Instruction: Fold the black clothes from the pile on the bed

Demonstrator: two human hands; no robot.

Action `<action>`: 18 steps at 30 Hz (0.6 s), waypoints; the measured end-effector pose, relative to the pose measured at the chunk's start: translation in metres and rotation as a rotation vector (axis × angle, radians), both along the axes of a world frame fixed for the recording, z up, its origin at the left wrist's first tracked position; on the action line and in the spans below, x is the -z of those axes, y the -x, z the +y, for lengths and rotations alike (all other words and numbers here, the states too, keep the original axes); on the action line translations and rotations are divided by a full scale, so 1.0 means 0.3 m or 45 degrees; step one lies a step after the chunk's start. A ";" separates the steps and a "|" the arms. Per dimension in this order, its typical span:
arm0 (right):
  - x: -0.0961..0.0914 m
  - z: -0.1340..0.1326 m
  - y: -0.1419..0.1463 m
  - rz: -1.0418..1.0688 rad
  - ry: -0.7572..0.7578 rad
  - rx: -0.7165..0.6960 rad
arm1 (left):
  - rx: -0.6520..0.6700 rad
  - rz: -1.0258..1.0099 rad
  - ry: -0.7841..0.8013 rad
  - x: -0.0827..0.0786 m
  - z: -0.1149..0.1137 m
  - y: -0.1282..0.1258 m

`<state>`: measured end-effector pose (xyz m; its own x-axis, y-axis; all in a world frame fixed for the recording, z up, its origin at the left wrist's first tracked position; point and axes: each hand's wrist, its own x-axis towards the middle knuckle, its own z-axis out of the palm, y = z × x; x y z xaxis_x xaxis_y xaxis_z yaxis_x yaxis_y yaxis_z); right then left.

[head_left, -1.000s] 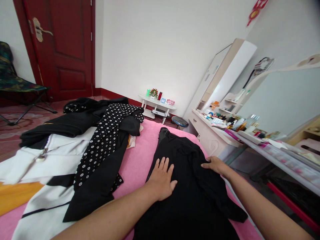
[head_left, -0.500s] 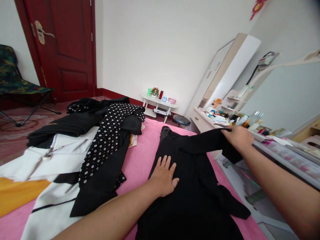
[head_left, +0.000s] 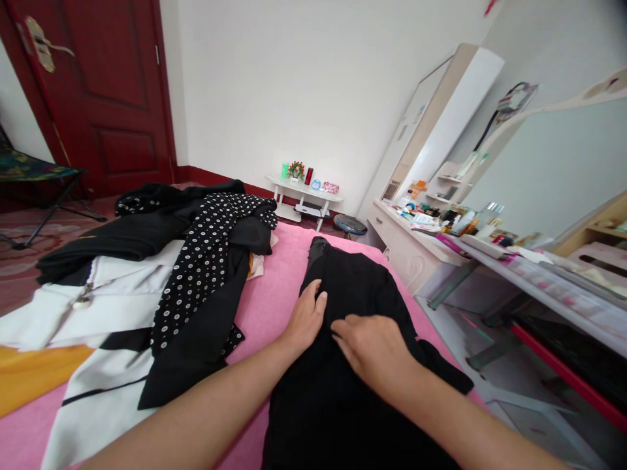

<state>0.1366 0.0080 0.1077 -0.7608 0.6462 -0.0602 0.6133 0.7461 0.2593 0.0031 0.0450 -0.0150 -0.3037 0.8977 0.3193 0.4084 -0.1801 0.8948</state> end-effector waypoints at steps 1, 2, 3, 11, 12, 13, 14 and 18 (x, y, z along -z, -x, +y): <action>0.042 -0.028 -0.002 -0.001 0.074 -0.002 | 0.000 -0.015 -0.005 0.000 0.000 0.000; 0.076 -0.051 -0.006 0.008 0.139 0.002 | 0.000 -0.021 -0.013 0.000 0.000 0.001; 0.100 -0.068 -0.014 0.026 0.191 0.007 | -0.003 -0.020 -0.023 0.000 0.000 0.001; 0.063 -0.136 -0.112 0.041 0.476 0.222 | 0.007 0.121 -0.064 0.015 0.005 0.007; 0.056 -0.147 -0.118 0.097 0.531 0.207 | 0.011 0.141 -0.066 0.015 0.006 0.008; 0.054 -0.160 -0.123 0.165 0.599 0.173 | 0.013 0.158 -0.067 0.013 0.005 0.009; 0.054 -0.173 -0.126 0.220 0.703 0.131 | 0.014 0.173 -0.064 0.011 0.004 0.010; 0.073 -0.171 -0.146 0.322 1.269 0.029 | 0.053 0.257 0.017 -0.003 -0.010 0.008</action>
<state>0.1803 -0.0434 0.0858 -0.8140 0.4047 -0.4168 0.5805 0.5389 -0.6105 0.0007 0.0420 -0.0141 -0.1971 0.9127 0.3579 0.5722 -0.1893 0.7980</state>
